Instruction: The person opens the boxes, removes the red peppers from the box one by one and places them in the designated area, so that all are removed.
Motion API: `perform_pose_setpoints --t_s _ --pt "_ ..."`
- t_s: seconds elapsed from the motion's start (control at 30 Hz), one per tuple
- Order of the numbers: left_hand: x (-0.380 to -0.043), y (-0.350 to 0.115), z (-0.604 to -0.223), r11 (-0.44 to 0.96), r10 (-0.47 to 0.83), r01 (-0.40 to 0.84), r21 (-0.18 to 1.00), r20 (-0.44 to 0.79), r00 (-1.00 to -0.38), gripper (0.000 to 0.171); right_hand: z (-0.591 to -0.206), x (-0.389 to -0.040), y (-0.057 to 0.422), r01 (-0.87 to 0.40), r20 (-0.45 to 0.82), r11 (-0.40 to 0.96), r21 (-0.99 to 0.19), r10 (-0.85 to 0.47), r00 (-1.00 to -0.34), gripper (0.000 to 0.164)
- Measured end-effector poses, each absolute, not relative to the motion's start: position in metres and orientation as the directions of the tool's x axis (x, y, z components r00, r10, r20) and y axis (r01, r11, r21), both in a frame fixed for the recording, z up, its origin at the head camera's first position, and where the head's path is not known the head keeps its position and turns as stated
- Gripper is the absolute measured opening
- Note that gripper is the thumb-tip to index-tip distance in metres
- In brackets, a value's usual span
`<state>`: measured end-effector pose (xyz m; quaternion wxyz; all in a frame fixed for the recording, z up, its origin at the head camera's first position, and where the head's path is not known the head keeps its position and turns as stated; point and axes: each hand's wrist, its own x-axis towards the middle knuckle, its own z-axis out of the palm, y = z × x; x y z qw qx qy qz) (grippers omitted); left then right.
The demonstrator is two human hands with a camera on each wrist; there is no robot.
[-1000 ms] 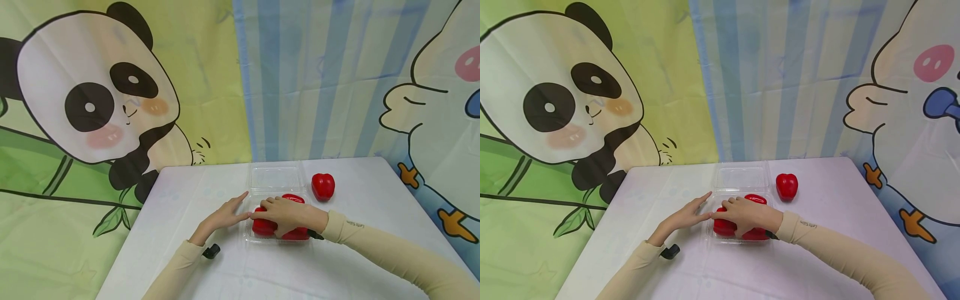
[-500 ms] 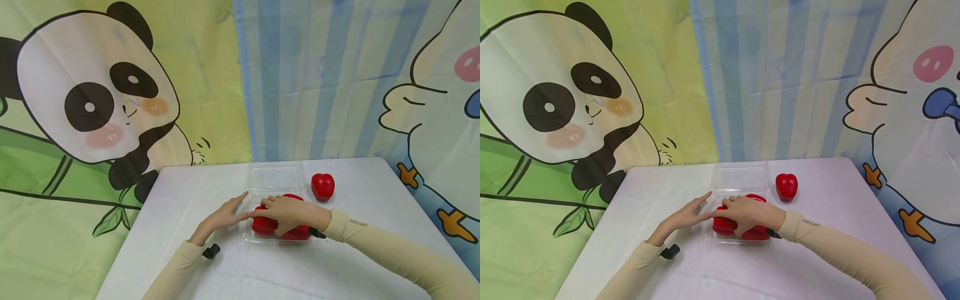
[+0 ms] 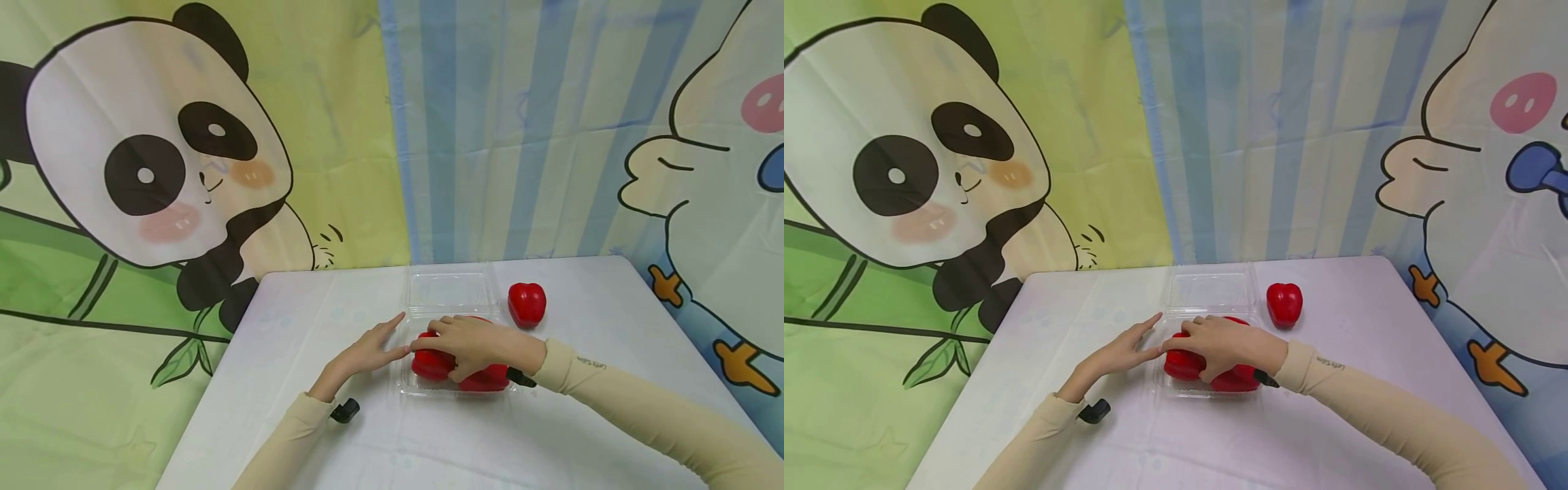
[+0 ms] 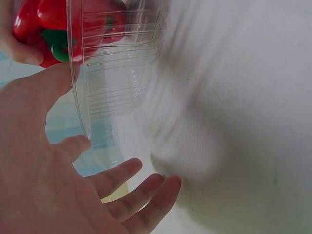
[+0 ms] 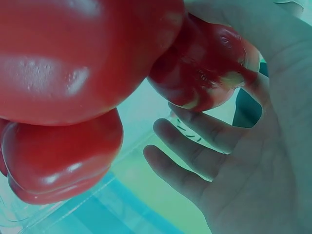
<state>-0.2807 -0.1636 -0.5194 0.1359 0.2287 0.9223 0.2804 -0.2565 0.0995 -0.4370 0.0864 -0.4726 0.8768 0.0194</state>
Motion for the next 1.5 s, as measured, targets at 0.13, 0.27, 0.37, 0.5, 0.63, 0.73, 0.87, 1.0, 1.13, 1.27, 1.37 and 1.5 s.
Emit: perform_pose_setpoints --t_s 0.13,0.27,0.37,0.5,0.63,0.73,0.87,1.0,1.13,1.27,1.37,1.5 --pt "-0.281 -0.163 -0.520 0.739 0.494 0.339 0.583 -0.127 -0.860 0.085 -0.436 -0.257 0.101 -0.821 -0.172 0.567 -0.064 -0.817 -0.551 0.084" --pt "-0.281 -0.163 -0.518 0.740 0.492 0.336 0.582 -0.128 -0.861 0.084 -0.434 -0.257 0.102 -0.808 -0.178 0.583 -0.077 -0.806 -0.565 0.082" --pt "-0.280 -0.163 -0.517 0.741 0.488 0.332 0.584 -0.129 -0.863 0.083 -0.432 -0.257 0.103 -0.804 -0.176 0.589 -0.084 -0.803 -0.570 0.083" --pt "-0.279 -0.163 -0.515 0.740 0.489 0.333 0.584 -0.128 -0.863 0.083 -0.431 -0.258 0.105 -0.804 -0.161 0.588 -0.084 -0.804 -0.572 0.082" --pt "-0.279 -0.163 -0.515 0.737 0.494 0.338 0.585 -0.125 -0.861 0.083 -0.432 -0.259 0.109 -0.806 -0.137 0.587 -0.073 -0.807 -0.575 0.081" --pt "-0.280 -0.163 -0.515 0.735 0.496 0.337 0.589 -0.127 -0.859 0.083 -0.432 -0.260 0.111 -0.798 -0.129 0.597 -0.081 -0.800 -0.586 0.083" --pt "-0.281 -0.163 -0.515 0.734 0.495 0.334 0.591 -0.130 -0.859 0.083 -0.430 -0.261 0.114 -0.787 -0.130 0.611 -0.087 -0.790 -0.599 0.085" --pt "-0.282 -0.163 -0.516 0.736 0.493 0.330 0.591 -0.135 -0.859 0.083 -0.428 -0.263 0.117 -0.788 -0.118 0.609 -0.093 -0.792 -0.599 0.084" --pt "-0.283 -0.163 -0.516 0.734 0.495 0.332 0.592 -0.133 -0.858 0.083 -0.424 -0.265 0.121 -0.785 -0.103 0.610 -0.110 -0.792 -0.602 0.084" --pt "-0.283 -0.164 -0.517 0.731 0.500 0.341 0.591 -0.125 -0.857 0.083 -0.421 -0.267 0.125 -0.766 -0.105 0.629 -0.131 -0.777 -0.621 0.087" --pt "-0.282 -0.164 -0.517 0.732 0.500 0.339 0.591 -0.127 -0.857 0.083 -0.420 -0.267 0.127 -0.758 -0.097 0.636 -0.146 -0.771 -0.629 0.087" --pt "-0.281 -0.163 -0.517 0.734 0.494 0.328 0.594 -0.136 -0.859 0.083 -0.418 -0.267 0.130 -0.747 -0.081 0.644 -0.164 -0.763 -0.641 0.087"
